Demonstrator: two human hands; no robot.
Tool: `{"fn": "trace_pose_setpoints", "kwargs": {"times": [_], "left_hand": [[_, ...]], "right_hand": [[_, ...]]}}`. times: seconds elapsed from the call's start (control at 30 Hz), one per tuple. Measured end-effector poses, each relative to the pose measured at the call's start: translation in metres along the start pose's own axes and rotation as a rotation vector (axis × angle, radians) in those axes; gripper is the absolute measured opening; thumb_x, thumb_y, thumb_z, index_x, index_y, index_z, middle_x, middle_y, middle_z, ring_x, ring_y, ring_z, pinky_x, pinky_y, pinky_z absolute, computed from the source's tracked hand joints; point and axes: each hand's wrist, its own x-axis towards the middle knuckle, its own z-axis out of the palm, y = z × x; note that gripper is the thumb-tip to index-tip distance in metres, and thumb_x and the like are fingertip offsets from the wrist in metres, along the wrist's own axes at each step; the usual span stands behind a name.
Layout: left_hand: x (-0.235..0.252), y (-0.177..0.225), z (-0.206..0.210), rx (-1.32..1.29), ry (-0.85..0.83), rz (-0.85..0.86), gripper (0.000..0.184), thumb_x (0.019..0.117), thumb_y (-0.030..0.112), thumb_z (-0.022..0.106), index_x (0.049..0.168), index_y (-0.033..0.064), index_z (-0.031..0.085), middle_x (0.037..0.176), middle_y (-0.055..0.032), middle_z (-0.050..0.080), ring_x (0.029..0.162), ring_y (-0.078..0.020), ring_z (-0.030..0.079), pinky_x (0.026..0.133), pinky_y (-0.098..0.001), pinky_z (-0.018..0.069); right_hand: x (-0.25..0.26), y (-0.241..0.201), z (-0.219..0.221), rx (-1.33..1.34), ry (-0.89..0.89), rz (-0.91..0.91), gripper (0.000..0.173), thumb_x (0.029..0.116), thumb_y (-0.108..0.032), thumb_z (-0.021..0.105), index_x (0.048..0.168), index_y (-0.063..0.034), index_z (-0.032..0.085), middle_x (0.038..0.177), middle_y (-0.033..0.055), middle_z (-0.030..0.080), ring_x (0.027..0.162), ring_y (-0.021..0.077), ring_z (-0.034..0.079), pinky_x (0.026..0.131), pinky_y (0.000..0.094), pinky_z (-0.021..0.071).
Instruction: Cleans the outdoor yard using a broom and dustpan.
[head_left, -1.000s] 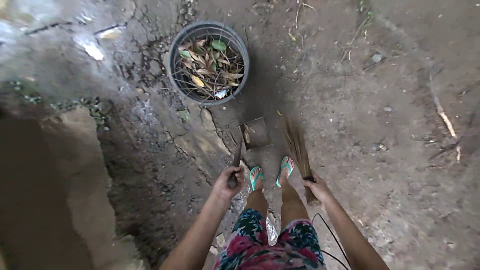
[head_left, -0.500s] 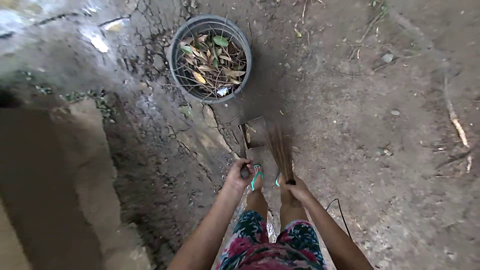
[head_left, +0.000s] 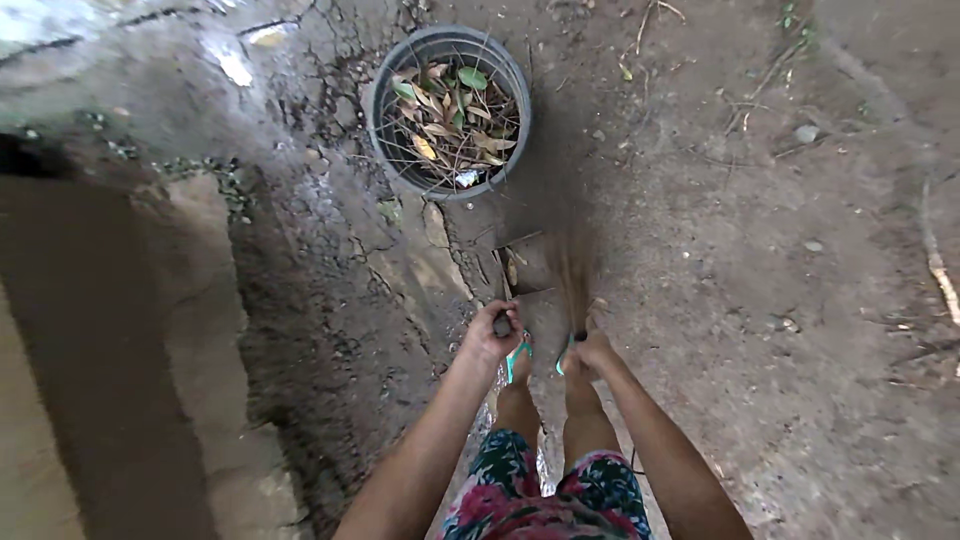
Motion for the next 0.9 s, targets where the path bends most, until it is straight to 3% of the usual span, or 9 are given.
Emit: {"fn": "trace_pose_setpoints", "kwargs": {"times": [0.13, 0.27, 0.37, 0.43, 0.5, 0.53, 0.63, 0.73, 0.9], "left_hand": [[-0.008, 0.007, -0.017, 0.008, -0.014, -0.048, 0.008, 0.0984, 0.006, 0.044, 0.098, 0.003, 0.051, 0.071, -0.0058, 0.055, 0.045, -0.0052, 0.052, 0.039, -0.0151, 0.0465], [-0.032, 0.016, -0.042, 0.125, -0.033, -0.066, 0.008, 0.1003, 0.006, 0.042, 0.099, 0.0036, 0.05, 0.074, -0.0058, 0.056, 0.045, -0.0037, 0.05, 0.038, -0.0139, 0.0449], [-0.036, 0.007, -0.052, 0.268, 0.026, -0.028, 0.01, 0.1011, 0.006, 0.043, 0.097, 0.0031, 0.051, 0.07, -0.0054, 0.056, 0.044, -0.0044, 0.051, 0.038, -0.0149, 0.0459], [-0.028, -0.01, -0.056, 0.354, 0.082, 0.015, 0.009, 0.101, 0.005, 0.045, 0.095, 0.0034, 0.052, 0.067, -0.0047, 0.054, 0.043, -0.0053, 0.049, 0.039, -0.0162, 0.046], [-0.018, -0.026, -0.06, 0.396, 0.122, 0.033, 0.007, 0.0994, 0.005, 0.048, 0.094, 0.003, 0.053, 0.065, -0.0047, 0.054, 0.043, -0.0067, 0.05, 0.04, -0.0177, 0.0474], [-0.014, -0.032, -0.062, 0.41, 0.127, 0.037, 0.007, 0.0993, 0.004, 0.048, 0.094, 0.0024, 0.053, 0.066, -0.0052, 0.054, 0.044, -0.0073, 0.05, 0.04, -0.0183, 0.0479], [-0.007, -0.037, -0.069, 0.431, 0.128, 0.022, 0.008, 0.1008, 0.005, 0.047, 0.096, 0.0026, 0.053, 0.068, -0.0051, 0.055, 0.045, -0.0074, 0.05, 0.041, -0.018, 0.0475], [-0.006, -0.027, -0.072, 0.45, 0.118, -0.009, 0.012, 0.1028, 0.01, 0.046, 0.097, 0.0028, 0.054, 0.066, -0.004, 0.053, 0.044, -0.0076, 0.051, 0.041, -0.0187, 0.0485], [-0.006, -0.012, -0.066, 0.464, 0.075, -0.026, 0.013, 0.1032, 0.011, 0.046, 0.095, 0.0044, 0.054, 0.069, -0.0045, 0.056, 0.047, -0.0075, 0.053, 0.043, -0.0188, 0.0502]], "right_hand": [[-0.059, 0.038, 0.019, 0.143, -0.083, -0.01, 0.084, 0.0958, -0.026, 0.073, 0.164, -0.0127, 0.025, 0.147, 0.0219, 0.055, 0.134, 0.0341, 0.056, 0.113, 0.0533, 0.0443], [-0.103, 0.071, 0.046, 0.282, 0.132, 0.102, 0.089, 0.0998, -0.025, 0.068, 0.166, -0.0087, 0.01, 0.141, 0.0279, 0.057, 0.129, 0.0389, 0.059, 0.11, 0.0536, 0.0459], [-0.088, 0.086, 0.066, 0.532, 0.289, 0.167, 0.089, 0.099, -0.018, 0.068, 0.165, -0.0057, 0.009, 0.143, 0.0298, 0.054, 0.13, 0.0405, 0.057, 0.11, 0.0547, 0.0455], [-0.067, 0.083, 0.08, 0.694, 0.312, 0.187, 0.079, 0.0977, -0.018, 0.07, 0.16, -0.0037, 0.024, 0.139, 0.0278, 0.057, 0.126, 0.0383, 0.059, 0.106, 0.0552, 0.0485], [-0.053, 0.07, 0.097, 0.707, 0.241, 0.192, 0.063, 0.0963, -0.023, 0.072, 0.149, -0.0023, 0.045, 0.131, 0.0242, 0.063, 0.119, 0.0359, 0.063, 0.101, 0.0559, 0.0518], [-0.055, 0.061, 0.102, 0.706, 0.183, 0.17, 0.058, 0.0958, -0.024, 0.072, 0.146, -0.004, 0.05, 0.129, 0.0221, 0.064, 0.117, 0.0339, 0.065, 0.099, 0.0545, 0.0532], [-0.087, 0.033, 0.098, 0.76, -0.016, 0.087, 0.064, 0.0986, -0.018, 0.069, 0.155, -0.0077, 0.041, 0.139, 0.022, 0.058, 0.119, 0.0325, 0.063, 0.099, 0.0511, 0.0529], [-0.103, 0.04, 0.089, 0.785, -0.081, 0.036, 0.07, 0.0969, -0.017, 0.071, 0.158, -0.0106, 0.037, 0.14, 0.0211, 0.057, 0.117, 0.031, 0.064, 0.097, 0.0494, 0.0546], [-0.086, 0.065, 0.081, 0.487, 0.159, 0.059, 0.087, 0.0954, -0.026, 0.07, 0.166, -0.0157, 0.02, 0.147, 0.0209, 0.054, 0.132, 0.0347, 0.057, 0.109, 0.0561, 0.047]]}}
